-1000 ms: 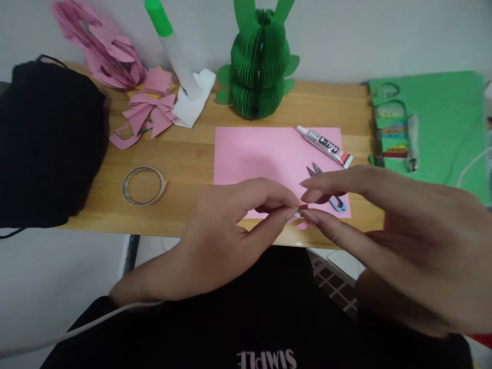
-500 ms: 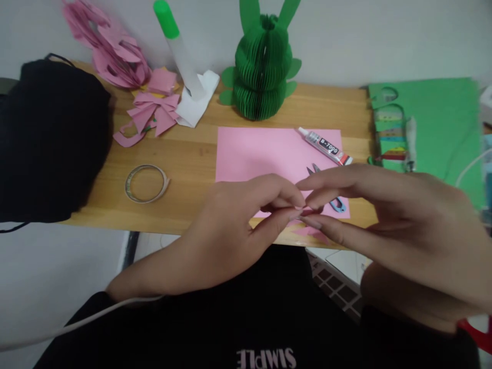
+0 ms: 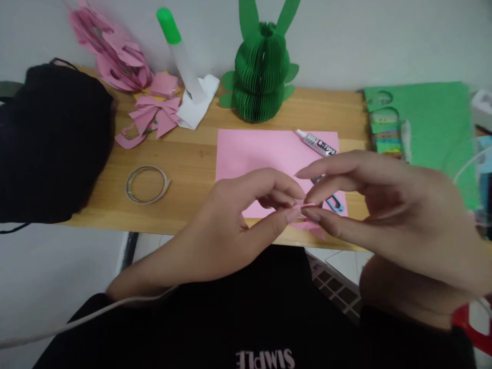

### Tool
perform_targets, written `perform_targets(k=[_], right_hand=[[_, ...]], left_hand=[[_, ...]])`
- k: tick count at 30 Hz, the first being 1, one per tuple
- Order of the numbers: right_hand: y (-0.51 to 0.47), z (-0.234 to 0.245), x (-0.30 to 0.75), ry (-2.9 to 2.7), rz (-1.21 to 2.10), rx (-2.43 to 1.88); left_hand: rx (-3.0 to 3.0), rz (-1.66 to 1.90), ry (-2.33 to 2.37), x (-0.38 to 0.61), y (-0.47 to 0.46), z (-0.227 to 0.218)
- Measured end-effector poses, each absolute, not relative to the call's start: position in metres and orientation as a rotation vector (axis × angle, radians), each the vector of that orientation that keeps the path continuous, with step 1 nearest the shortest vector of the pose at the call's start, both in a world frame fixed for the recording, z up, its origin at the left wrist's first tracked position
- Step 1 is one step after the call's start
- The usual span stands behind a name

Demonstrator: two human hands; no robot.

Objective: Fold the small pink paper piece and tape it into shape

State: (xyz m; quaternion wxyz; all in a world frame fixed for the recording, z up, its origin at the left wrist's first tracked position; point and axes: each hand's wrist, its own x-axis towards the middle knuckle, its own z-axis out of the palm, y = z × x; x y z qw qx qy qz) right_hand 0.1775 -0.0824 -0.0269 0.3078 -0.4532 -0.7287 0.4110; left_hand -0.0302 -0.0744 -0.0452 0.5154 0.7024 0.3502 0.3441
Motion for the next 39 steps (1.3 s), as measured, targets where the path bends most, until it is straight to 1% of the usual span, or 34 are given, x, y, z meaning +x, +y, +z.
perform_targets(k=[6, 16, 39], right_hand=[[-0.0866, -0.0329, 0.1746, -1.764, 1.084, -1.25], [-0.0846, -0.0353, 0.1727, -1.713, 1.205, -1.201], [-0.0861, -0.0328, 0.1697, -1.697, 1.248, -1.176]], left_hand=[[1.507, 0.932, 0.9, -0.0265, -0.0749, -0.0517], [1.43, 0.873, 0.89, -0.0261, -0.071, -0.0492], [1.55, 0.813, 0.897, -0.0289, -0.074, -0.0463]])
